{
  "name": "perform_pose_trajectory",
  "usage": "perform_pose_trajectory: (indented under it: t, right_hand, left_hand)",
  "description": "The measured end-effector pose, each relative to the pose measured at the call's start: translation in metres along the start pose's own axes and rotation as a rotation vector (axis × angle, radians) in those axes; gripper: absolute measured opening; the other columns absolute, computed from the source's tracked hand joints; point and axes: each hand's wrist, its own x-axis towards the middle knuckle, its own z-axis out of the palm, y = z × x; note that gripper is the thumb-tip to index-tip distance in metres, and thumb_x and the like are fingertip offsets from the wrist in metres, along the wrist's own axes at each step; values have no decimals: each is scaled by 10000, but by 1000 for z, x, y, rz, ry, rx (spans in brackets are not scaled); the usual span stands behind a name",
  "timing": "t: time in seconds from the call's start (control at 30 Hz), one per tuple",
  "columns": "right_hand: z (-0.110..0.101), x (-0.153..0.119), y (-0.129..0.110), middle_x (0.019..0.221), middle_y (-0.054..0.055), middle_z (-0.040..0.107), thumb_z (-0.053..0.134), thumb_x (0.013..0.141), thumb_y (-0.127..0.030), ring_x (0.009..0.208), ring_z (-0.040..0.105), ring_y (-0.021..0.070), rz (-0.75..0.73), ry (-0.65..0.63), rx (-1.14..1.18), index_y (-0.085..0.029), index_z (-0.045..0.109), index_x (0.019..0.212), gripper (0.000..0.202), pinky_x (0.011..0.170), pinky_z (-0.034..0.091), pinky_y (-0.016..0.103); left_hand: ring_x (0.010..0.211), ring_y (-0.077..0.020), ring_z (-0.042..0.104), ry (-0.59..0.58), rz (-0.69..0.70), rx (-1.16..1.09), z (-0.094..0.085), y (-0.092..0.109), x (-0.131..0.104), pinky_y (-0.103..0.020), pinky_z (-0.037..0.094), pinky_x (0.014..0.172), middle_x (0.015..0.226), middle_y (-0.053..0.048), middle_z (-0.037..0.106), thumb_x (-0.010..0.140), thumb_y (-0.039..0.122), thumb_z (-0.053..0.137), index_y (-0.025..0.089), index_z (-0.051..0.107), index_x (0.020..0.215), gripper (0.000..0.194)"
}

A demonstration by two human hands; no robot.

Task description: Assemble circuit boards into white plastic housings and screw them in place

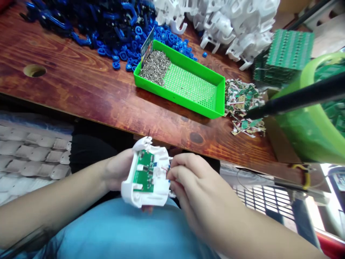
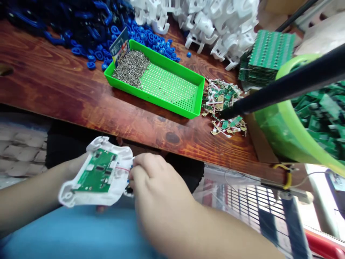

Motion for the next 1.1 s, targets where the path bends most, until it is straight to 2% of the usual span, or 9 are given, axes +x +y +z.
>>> perform_pose_trajectory:
  t: [0.07,0.13,0.23,0.33,0.43,0.53,0.67,0.87,1.1]
  right_hand:
    - [0,2,3,943,104,587,432,858,-93,849,566,165,92,24,23,-133,574,831,149,736,529,287]
    - [2,4,6,936,102,582,448,844,-96,845,570,169,163,60,53,-142,570,832,131,728,530,301]
    - [5,5,7,947,93,576,490,832,-114,872,556,177,215,103,100,-160,576,827,98,741,518,319]
    - [6,5,1,939,76,576,519,826,-126,901,535,178,209,173,87,-177,581,819,81,761,489,317]
    - [4,4,-8,936,65,579,530,827,-138,899,532,171,170,233,39,-186,588,841,77,781,458,319]
    - [2,3,-13,930,58,580,536,840,-163,874,537,164,147,274,-8,-197,584,844,59,797,432,328]
    - [0,0,-14,924,56,576,550,841,-147,867,532,152,119,308,-86,-189,600,859,68,830,413,308]
    - [-7,-3,-13,918,73,605,526,852,-114,890,514,164,-76,235,-228,-148,600,880,86,858,437,312]
    - [-16,-2,-12,969,86,599,481,859,-100,1025,481,171,-174,56,-179,-93,621,919,152,994,411,311]
  left_hand:
    - [617,-157,646,-36,120,-68,-3,-4,-4,-340,511,648,737,-1,721,810,552,440,154,677,941,481]
    - [831,-199,660,-28,323,3,-3,-9,-9,-330,502,769,939,-20,718,758,424,603,199,638,1083,396]
    - [1187,-264,492,114,546,517,2,-14,-16,-360,375,1006,1289,-45,547,747,225,682,261,474,1299,590]
    - [1279,-327,367,272,581,918,9,-13,-19,-389,293,1076,1412,-97,392,749,321,688,220,437,1328,639]
    - [1206,-283,437,257,618,869,16,-12,-19,-355,335,1034,1339,-80,467,866,414,518,217,436,1320,502]
    - [1022,-199,536,166,537,566,20,-13,-18,-316,404,933,1150,-37,589,935,441,353,247,468,1285,416]
    - [820,-163,551,118,358,241,23,-15,-18,-298,454,756,926,-14,632,924,468,372,228,547,1167,384]
    - [711,-138,505,179,242,190,29,-8,-14,-290,417,730,746,14,577,883,500,449,180,598,842,355]
    - [594,-96,484,165,-23,-53,34,-6,-4,-205,404,640,553,32,554,847,374,532,129,615,652,325]
